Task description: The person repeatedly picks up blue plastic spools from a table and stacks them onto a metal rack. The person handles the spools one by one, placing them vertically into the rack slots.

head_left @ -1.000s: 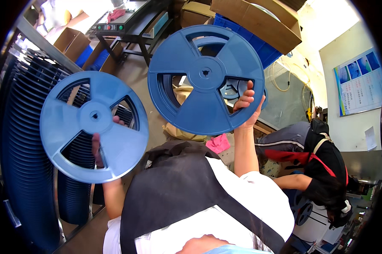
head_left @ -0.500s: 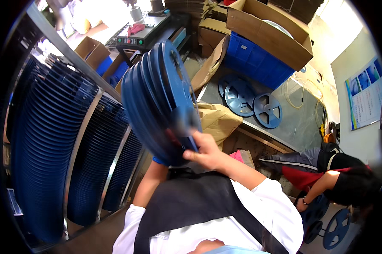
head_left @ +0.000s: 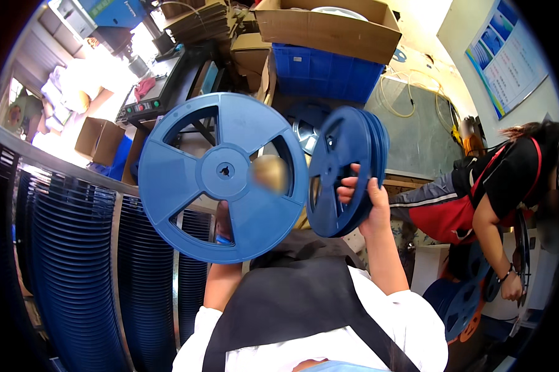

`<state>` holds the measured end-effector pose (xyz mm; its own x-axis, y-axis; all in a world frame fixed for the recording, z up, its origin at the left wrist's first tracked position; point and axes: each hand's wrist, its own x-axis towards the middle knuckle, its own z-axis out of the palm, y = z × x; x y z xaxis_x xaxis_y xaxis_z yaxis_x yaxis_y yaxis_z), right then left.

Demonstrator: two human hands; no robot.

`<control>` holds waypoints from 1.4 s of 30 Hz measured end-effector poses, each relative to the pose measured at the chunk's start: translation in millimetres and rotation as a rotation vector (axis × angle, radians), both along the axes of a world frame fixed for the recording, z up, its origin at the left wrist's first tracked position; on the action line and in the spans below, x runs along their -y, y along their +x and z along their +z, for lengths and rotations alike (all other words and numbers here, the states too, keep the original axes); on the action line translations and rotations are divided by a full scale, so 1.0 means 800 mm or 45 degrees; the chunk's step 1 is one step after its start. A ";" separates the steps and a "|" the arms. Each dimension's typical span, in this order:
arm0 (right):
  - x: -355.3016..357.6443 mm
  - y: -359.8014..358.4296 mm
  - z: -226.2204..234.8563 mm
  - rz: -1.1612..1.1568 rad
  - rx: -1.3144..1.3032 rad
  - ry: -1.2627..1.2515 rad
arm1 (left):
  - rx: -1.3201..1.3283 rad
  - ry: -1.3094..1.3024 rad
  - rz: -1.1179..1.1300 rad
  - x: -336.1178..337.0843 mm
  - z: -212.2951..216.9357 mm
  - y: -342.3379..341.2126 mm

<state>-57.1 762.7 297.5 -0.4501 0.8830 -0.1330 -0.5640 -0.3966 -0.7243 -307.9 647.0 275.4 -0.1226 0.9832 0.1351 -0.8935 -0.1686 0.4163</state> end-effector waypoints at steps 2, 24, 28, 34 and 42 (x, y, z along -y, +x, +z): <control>-0.001 0.024 -0.020 -0.155 -0.027 -0.110 | 0.126 -0.099 -0.016 -0.008 -0.006 0.001; -0.072 0.002 -0.076 0.065 -0.061 -0.301 | -0.464 -0.021 0.266 -0.051 0.094 0.008; -0.072 -0.057 -0.083 0.332 0.049 -0.336 | -0.617 -0.137 0.643 0.042 0.124 0.003; -0.046 -0.149 -0.094 0.712 0.026 -0.424 | -1.639 -0.416 1.362 0.206 0.231 0.004; -0.013 -0.242 -0.082 0.958 0.063 -0.395 | -1.358 -0.015 1.899 0.304 0.371 -0.017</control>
